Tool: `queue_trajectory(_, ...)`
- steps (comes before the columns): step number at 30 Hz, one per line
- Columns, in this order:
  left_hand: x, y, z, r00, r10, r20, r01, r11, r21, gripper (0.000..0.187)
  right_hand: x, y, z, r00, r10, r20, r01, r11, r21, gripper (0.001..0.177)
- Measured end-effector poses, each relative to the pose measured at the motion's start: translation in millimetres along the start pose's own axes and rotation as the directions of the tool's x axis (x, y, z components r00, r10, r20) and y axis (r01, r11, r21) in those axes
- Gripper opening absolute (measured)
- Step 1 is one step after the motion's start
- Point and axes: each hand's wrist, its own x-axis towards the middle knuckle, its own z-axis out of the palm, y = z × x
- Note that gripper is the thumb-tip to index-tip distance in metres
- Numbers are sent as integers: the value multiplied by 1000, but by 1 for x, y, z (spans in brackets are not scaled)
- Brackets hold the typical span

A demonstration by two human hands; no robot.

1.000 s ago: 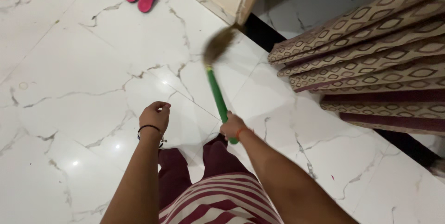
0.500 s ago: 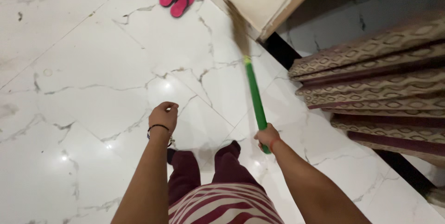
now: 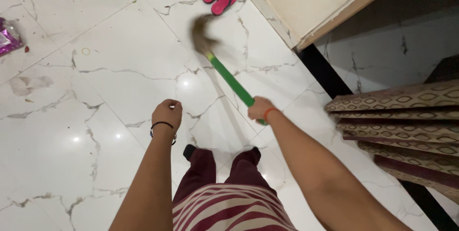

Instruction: The person sweeps the tiled floor using a broom, folds a burlap sack by hand, and picks up a pair of flip-flops.

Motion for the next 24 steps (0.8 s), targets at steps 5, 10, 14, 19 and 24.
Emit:
queue_trajectory(5, -13, 37, -5, 914, 403, -42, -336, 812, 477, 46, -36, 16, -16, 967, -12, -256, 5, 1000, -28, 59)
queue_trajectory(10, -29, 82, -8, 490, 872, 26, -795, 434, 424, 69, -66, 31, -4, 946, 251, -205, -170, 924, 344, 47)
queue_trajectory(14, -24, 100, -8, 339, 887, -314, -884, 415, 216, 53, -79, 50, 5, 913, 298, -280, -129, 860, 494, 28)
queue_trajectory(19, 9, 129, -16, 929, -209, -307, -280, 150, -948, 33, -59, 93, 51, 872, 475, -116, -194, 554, 810, 10)
queue_trajectory(24, 46, 62, -12, 965, 84, -250, -263, 360, -895, 32, -18, 98, 73, 839, 457, 296, -509, 466, 724, 12)
